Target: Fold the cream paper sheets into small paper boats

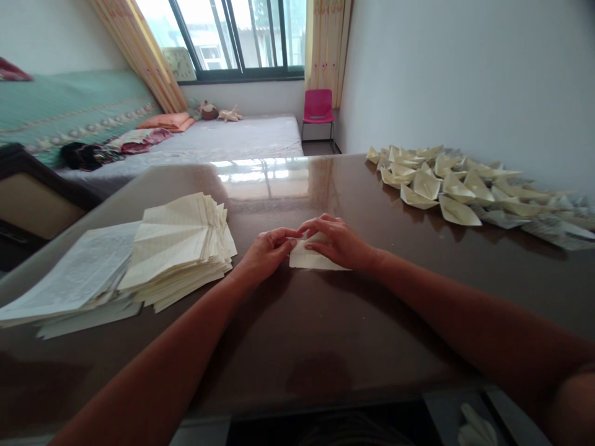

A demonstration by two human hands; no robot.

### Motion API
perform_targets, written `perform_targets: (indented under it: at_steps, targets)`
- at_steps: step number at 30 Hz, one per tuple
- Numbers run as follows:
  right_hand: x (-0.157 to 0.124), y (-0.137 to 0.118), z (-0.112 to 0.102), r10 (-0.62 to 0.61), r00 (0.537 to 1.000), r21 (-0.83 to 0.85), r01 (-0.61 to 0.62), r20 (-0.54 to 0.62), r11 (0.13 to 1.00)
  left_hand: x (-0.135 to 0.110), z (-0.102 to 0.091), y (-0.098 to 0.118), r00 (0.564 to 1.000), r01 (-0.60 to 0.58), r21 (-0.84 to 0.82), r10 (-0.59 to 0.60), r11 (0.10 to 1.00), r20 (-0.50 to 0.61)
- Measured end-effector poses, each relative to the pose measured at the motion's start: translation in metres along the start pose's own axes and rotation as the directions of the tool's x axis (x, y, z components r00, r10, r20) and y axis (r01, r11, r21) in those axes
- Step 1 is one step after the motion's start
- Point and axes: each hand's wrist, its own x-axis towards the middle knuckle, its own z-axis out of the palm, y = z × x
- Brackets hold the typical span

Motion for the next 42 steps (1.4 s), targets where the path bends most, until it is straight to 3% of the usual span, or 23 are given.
perform_targets:
  at_steps: [6, 12, 18, 25, 31, 37, 42]
  targets:
    - [0.002, 0.000, -0.004, -0.079, 0.989, 0.002, 0.079, 0.129, 0.997, -0.002, 0.001, -0.001, 0.998, 0.047, -0.053, -0.045, 0.997, 0.049]
    - [0.003, -0.006, -0.004, 0.007, 0.991, -0.013, -0.005, 0.135, 1.000, -0.002, 0.002, 0.002, 0.997, -0.076, 0.206, 0.070, 0.976, 0.038]
    - [0.001, -0.002, -0.003, 0.116, 0.990, -0.030, -0.114, 0.076, 0.993, -0.005, 0.002, 0.000, 0.964, -0.237, 0.518, 0.267, 0.822, 0.016]
    - [0.002, -0.001, -0.003, 0.139, 0.986, 0.012, -0.141, 0.089, 0.990, -0.008, 0.003, 0.000, 0.930, -0.302, 0.769, 0.350, 0.563, 0.110]
    - [0.001, 0.003, 0.000, 0.051, 0.989, -0.151, -0.030, 0.140, 0.988, -0.006, 0.010, -0.006, 0.946, -0.275, 0.827, 0.291, 0.491, 0.141]
    - [-0.001, 0.002, 0.006, 0.079, 0.986, -0.219, -0.046, 0.145, 0.975, -0.008, 0.009, -0.005, 0.937, -0.297, 0.850, 0.304, 0.435, 0.172]
    - [0.001, 0.007, 0.007, 0.077, 0.989, -0.223, -0.047, 0.129, 0.974, -0.008, 0.007, -0.002, 0.942, -0.286, 0.851, 0.292, 0.440, 0.166]
